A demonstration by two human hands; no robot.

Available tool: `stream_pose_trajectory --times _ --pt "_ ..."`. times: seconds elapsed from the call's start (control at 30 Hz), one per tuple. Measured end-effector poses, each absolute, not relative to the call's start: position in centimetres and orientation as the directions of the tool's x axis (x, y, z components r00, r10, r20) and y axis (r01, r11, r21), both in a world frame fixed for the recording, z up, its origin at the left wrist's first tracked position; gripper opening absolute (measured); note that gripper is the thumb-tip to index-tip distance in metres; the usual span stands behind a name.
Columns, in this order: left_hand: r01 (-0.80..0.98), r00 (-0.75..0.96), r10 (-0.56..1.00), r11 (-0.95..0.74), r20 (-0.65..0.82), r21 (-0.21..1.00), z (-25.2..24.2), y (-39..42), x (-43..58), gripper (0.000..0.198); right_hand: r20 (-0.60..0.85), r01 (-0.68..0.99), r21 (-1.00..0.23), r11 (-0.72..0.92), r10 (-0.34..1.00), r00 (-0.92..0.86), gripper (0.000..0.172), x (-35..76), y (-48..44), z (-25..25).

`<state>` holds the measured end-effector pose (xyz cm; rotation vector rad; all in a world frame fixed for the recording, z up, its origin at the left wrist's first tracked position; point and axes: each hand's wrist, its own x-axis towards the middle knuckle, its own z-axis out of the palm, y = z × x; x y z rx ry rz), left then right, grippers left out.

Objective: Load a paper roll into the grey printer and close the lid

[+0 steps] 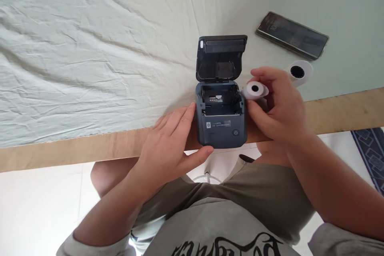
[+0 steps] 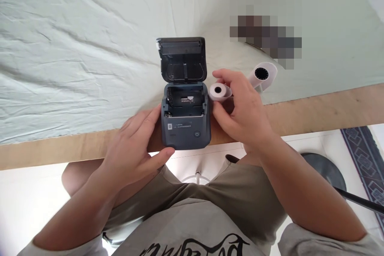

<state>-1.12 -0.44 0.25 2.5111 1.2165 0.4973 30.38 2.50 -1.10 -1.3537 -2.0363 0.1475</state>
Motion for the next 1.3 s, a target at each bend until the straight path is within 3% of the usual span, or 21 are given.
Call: stream_pose_trajectory --times 0.3,0.53,0.77,0.93,1.13,1.3 --pt "0.689 0.571 0.794 -0.601 0.208 0.405 0.0 -0.4 -0.8 0.080 0.497 0.740 -0.473 0.478 0.839 -0.224 0.046 30.3 2.8 -1.7" --pt "0.678 0.590 0.778 -0.622 0.216 0.392 0.1 -0.4 -0.9 0.077 0.508 0.713 -0.527 0.464 0.844 -0.173 0.052 30.8 2.6 -1.5" --pt "0.678 0.599 0.766 -0.640 0.233 0.362 0.1 -0.5 -0.7 0.076 0.618 0.647 -0.567 0.510 0.783 -0.075 0.050 30.2 1.7 0.1" --pt "0.666 0.582 0.771 -0.634 0.259 0.392 -0.1 -0.5 -0.6 0.077 0.586 0.653 -0.498 0.570 0.777 -0.231 0.025 28.3 2.4 3.1" --pt "0.649 0.584 0.759 -0.650 0.289 0.395 -0.1 -0.6 -0.6 0.081 0.519 0.672 -0.356 0.650 0.735 -0.436 0.030 27.2 4.7 3.9" --pt "0.646 0.550 0.775 -0.631 0.311 0.430 -0.7 -0.9 -0.4 0.082 0.483 0.653 -0.415 0.634 0.761 -0.433 0.026 27.7 5.2 2.9"
